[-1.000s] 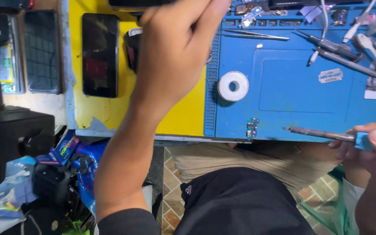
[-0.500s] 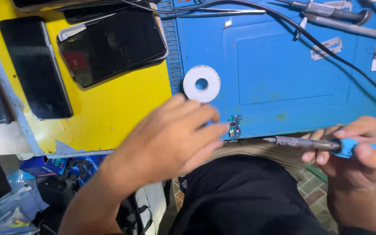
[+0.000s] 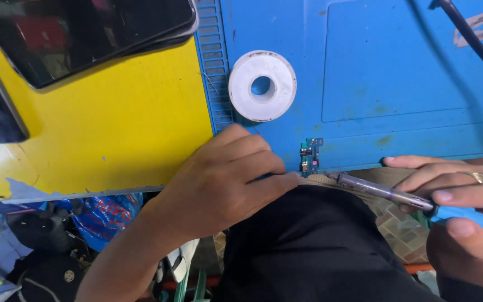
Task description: The person uses a soldering iron and solder wire to work on a small circuit board placed on a blue mat. They apply heat and solder to specific points on the board, occasionally using a screwdriver to adjust components. The person also handles a disassembled smartphone, placing it on the workbench.
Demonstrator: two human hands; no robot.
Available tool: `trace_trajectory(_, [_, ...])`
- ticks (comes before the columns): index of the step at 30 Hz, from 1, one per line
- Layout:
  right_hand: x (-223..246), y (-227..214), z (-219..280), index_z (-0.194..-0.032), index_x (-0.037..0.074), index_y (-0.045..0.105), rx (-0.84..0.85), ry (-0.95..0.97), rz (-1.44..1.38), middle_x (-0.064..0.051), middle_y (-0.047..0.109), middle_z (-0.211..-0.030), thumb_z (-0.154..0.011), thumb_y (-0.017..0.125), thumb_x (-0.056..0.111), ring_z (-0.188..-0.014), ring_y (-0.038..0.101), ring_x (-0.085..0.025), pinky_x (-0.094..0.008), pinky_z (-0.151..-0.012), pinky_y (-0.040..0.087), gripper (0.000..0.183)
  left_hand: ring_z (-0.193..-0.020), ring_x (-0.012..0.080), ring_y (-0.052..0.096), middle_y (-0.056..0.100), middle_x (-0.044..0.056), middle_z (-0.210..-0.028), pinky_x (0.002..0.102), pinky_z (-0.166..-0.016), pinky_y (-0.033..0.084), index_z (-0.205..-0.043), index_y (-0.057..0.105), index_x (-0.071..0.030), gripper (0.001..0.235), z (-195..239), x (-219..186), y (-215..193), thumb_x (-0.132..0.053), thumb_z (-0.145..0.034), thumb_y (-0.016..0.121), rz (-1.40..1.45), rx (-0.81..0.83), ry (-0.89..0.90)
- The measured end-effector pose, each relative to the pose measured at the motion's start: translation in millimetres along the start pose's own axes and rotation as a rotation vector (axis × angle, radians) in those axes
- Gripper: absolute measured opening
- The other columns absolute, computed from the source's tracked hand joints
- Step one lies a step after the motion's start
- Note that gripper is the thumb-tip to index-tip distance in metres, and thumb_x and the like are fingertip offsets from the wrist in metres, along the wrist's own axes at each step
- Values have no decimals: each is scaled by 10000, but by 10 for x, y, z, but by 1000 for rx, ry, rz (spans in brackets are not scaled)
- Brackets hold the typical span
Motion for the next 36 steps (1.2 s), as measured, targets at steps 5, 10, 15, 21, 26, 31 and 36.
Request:
trace_trajectory(5, [-67, -83, -44, -1131, 214, 504, 88, -100, 132, -71, 701, -751, -1049, 404, 374, -831, 825, -242, -678, -1172, 693, 206, -867, 293, 478, 529, 65, -923, 423, -731, 359, -1003, 682, -62, 68, -23, 112, 30, -86, -1061, 709, -54, 9, 38])
trace_trajectory(10, [-47, -13, -111, -949, 144, 489, 200, -221, 206, -93, 689, -725, -991, 354, 287, -771, 819, -257, -700, -1059, 693, 201, -1049, 266, 574, 683, 2, -1256, 403, -913, 448, -1007, 660, -128, 92, 11, 217, 174, -136, -974, 745, -100, 57, 46])
trace_trajectory(15, [-69, -33, -178, -1085, 149, 500, 352, -228, 253, -55, 725, -760, -1038, 341, 317, -830, 831, -259, -671, -1086, 675, 237, -1037, 276, 572, 718, 27, -1222, 422, -928, 469, -997, 650, -122, 172, 2, 274, 183, -129, -956, 817, -86, 70, 43])
trace_trajectory(21, [-132, -22, -191, -1195, 142, 473, 442, -227, 261, -61, 750, -839, -1043, 345, 283, -940, 845, -292, -667, -1099, 664, 244, -1028, 287, 579, 725, 29, -1187, 446, -927, 490, -993, 685, -119, 112, 35, 319, 186, -123, -1010, 796, -96, 37, 40])
trace_trajectory(26, [-231, -24, -104, -1304, 169, 448, 417, -260, 255, -45, 738, -852, -1054, 348, 270, -954, 841, -305, -676, -1110, 672, 288, -1042, 283, 573, 721, 31, -1177, 464, -953, 497, -1017, 702, -120, 81, 61, 349, 203, -141, -1067, 763, -88, 29, 19])
trace_trajectory(31, [-263, -16, -86, -1336, 209, 442, 402, -231, 261, -12, 743, -840, -1094, 344, 327, -955, 853, -279, -661, -1116, 682, 287, -995, 285, 571, 738, 51, -1131, 440, -913, 486, -962, 699, -90, 143, 61, 361, 185, -119, -1101, 702, -75, -30, 32])
trace_trajectory(36, [-285, 53, -130, -1061, 160, 490, 359, -169, 270, -54, 746, -794, -1036, 345, 379, -875, 843, -274, -633, -1056, 690, 264, -1007, 288, 570, 746, 61, -1154, 454, -916, 490, -981, 713, -89, 117, 72, 380, 211, -127, -1089, 733, -56, -15, 29])
Point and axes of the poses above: each hand's wrist, its own z-axis away from the middle knuckle, its own y-axis out of the palm, x = y × z, the point moved 5 cm from there along -z, towards the middle knuckle
